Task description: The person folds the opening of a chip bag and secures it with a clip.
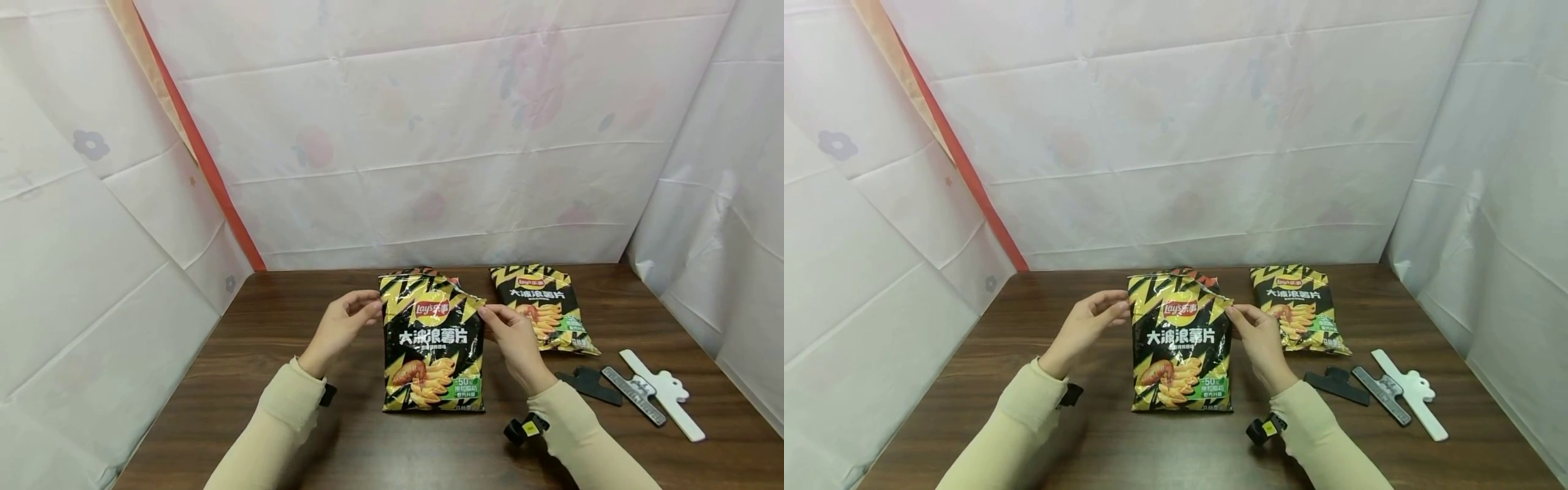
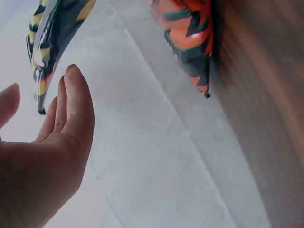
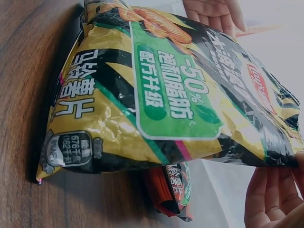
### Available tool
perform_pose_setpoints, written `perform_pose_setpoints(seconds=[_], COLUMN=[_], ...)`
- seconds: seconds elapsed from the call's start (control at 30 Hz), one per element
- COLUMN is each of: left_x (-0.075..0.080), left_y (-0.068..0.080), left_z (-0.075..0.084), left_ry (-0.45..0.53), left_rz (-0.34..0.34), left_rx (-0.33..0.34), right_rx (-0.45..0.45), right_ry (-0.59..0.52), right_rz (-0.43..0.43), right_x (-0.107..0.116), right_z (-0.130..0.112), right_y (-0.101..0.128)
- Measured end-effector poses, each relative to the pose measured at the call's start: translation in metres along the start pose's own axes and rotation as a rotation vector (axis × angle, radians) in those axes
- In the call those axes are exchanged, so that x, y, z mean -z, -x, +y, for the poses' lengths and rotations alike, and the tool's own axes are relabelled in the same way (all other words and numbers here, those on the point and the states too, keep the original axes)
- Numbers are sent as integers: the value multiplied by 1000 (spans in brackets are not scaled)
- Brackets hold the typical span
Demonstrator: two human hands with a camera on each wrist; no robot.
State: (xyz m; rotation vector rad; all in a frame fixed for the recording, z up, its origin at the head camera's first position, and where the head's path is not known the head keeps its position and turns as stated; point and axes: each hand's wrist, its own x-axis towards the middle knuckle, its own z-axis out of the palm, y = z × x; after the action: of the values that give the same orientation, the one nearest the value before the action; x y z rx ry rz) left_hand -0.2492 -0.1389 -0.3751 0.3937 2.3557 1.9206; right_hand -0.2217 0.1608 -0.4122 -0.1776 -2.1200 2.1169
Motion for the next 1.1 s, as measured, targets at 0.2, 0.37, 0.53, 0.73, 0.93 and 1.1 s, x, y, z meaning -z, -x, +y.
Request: perform_pose_setpoints(seconds=[0.2,0.37,0.53,0.73,0.93,1.1], left_x=[7,10,8,1,-11,-23], left_y=[-11,-22,-30,-39,-49,-55], left_z=[15,29,43,56,67,76], left_ry=[-69,-99,-168,-254,-387,-462], left_rz=[12,13,-1,-45,-57,-80], left_rx=[-20,-31,-64,-91,-142,-183], right_rx=[-4,-6,-5,-8,-4,-2], right_ry=[-5,-1,2,-9,-31,-54], right_rz=[0,10,12,10,11,10], right_x=[-1,-1,-2,-2,-3,-3], right_z=[0,0,-3,-4,-5,-7], right_y=[0,1,2,2,4,5])
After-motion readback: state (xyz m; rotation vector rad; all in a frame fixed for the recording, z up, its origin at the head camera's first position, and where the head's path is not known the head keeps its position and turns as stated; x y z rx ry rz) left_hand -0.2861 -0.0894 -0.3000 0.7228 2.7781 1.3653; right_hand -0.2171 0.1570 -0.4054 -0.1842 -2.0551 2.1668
